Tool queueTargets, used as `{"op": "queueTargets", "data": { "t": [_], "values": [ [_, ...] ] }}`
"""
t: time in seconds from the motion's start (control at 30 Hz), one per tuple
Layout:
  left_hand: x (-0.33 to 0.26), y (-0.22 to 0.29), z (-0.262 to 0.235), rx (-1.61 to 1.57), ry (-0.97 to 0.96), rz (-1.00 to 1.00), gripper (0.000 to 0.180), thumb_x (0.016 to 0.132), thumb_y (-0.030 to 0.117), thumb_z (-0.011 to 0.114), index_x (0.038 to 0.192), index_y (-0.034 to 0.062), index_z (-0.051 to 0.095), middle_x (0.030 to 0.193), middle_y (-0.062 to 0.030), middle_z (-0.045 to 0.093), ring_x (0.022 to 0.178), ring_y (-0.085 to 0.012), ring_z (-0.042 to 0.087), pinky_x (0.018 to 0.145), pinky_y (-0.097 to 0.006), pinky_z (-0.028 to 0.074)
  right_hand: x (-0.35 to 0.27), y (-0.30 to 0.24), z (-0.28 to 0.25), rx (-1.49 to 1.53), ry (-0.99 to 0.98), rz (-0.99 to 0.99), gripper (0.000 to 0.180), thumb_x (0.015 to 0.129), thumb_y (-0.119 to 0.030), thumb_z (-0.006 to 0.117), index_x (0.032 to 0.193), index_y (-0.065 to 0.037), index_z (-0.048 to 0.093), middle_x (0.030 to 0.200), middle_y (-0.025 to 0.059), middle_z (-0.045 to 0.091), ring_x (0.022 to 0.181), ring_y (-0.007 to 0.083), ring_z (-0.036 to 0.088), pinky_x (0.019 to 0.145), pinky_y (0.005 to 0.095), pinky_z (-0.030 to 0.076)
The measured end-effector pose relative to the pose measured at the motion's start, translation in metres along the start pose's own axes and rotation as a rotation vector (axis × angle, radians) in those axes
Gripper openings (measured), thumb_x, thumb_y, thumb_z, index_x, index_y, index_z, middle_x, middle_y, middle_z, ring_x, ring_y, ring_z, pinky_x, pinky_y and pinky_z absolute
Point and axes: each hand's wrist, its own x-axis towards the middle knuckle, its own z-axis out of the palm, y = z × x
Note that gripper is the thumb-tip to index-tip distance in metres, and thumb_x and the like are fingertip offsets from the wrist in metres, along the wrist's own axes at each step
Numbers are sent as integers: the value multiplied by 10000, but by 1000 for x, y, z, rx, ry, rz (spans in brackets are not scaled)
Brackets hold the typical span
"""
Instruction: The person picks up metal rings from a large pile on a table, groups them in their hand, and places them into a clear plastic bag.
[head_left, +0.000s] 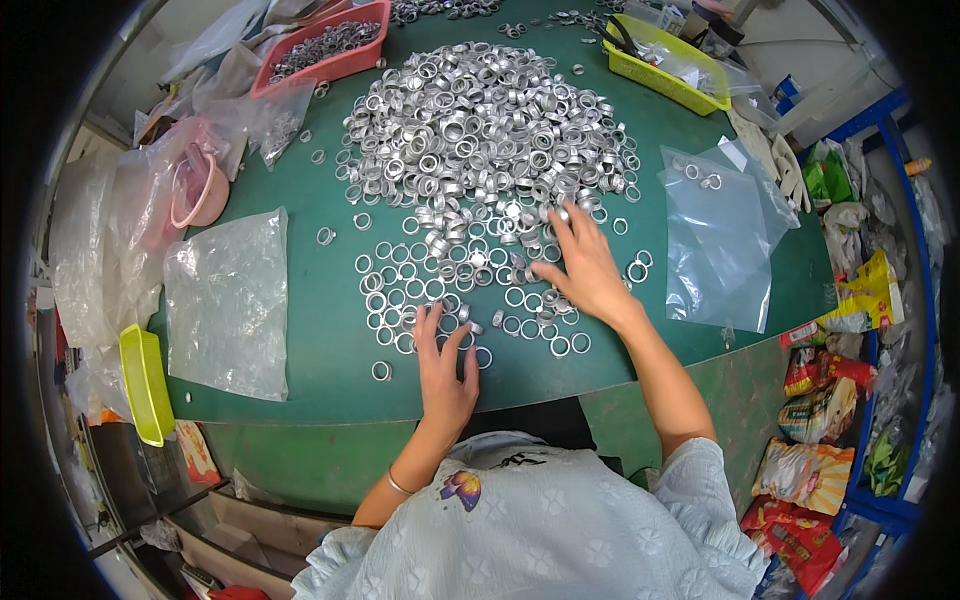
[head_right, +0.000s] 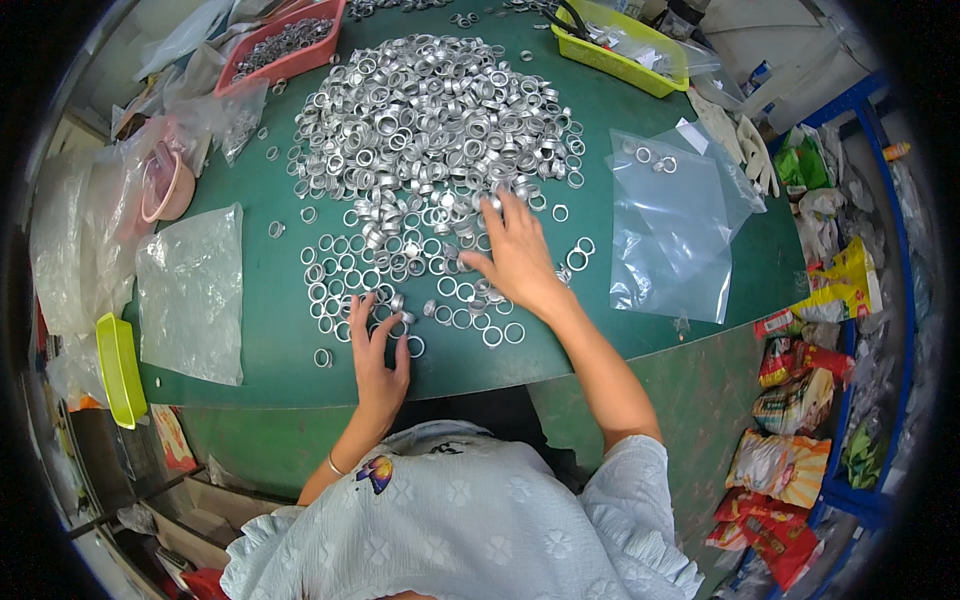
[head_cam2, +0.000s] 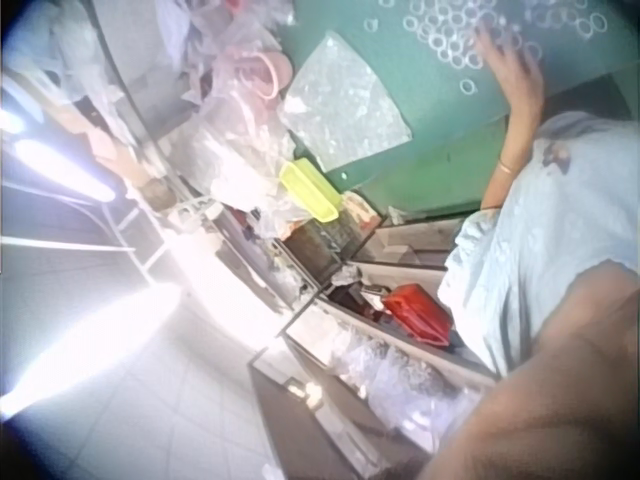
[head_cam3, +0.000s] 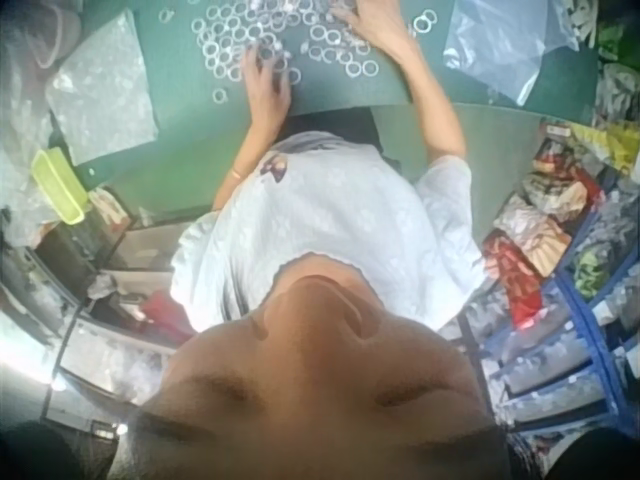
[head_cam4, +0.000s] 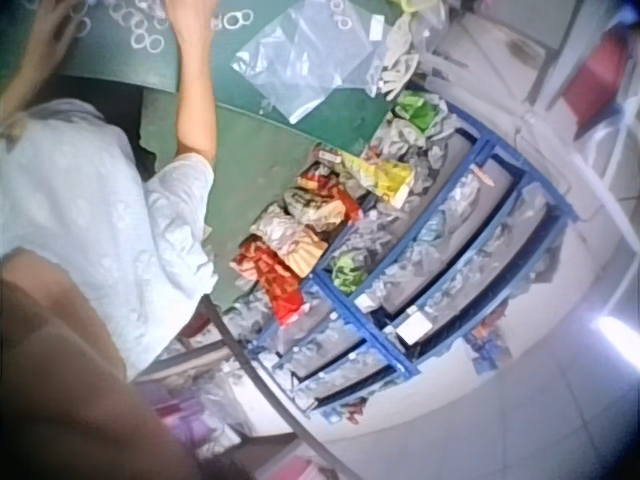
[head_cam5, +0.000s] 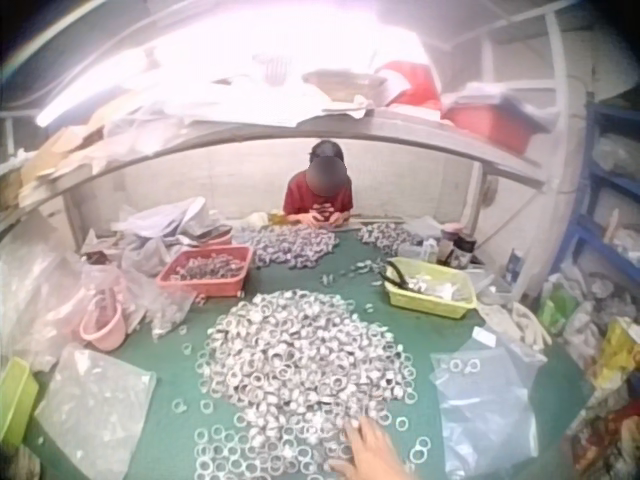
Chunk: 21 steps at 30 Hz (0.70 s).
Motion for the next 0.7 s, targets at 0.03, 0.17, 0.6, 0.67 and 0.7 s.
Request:
{"op": "queueTargets", "data": {
  "t": [0.03,0.17,0.6,0.67,0.7],
  "values": [
    [0,-1,0,-9,5,-2,330,763,-65,623,1081,21,598,1383,-202,404,1348,-450,283,1087,-510,243,-8,-6,-5,38,-52,-9,706,780,-324,720,1351,-52,407,1389,268,332,1312,436,303,1044,508,301],
    [-1,-1,0,-38,22,-16,316,764,-73,614,1067,15,605,1369,-204,421,1337,-447,309,1080,-492,267,-40,-28,-24,96,-205,-114,643,768,-246,729,1319,-70,447,1384,185,377,1327,391,311,1051,515,299],
    [0,-1,2,-52,29,0,245,765,-81,609,992,11,627,1315,-192,474,1311,-427,362,1060,-472,304,-50,24,-51,-41,140,115,156,786,-100,667,921,-29,634,1018,89,589,1011,287,528,914,443,363],
    [0,0,2,-41,27,1,241,765,-82,607,986,11,627,1308,-190,480,1308,-424,367,1060,-469,305,-45,28,-51,-47,224,224,141,796,-82,651,920,-20,629,1003,98,592,976,300,532,861,409,381],
    [0,-1,2,-46,30,2,237,765,-83,605,982,10,627,1305,-190,482,1307,-424,368,1060,-468,306,-40,30,-53,-36,241,236,130,796,-71,642,916,-22,627,1010,102,591,969,308,528,826,406,386]
  ]
}}
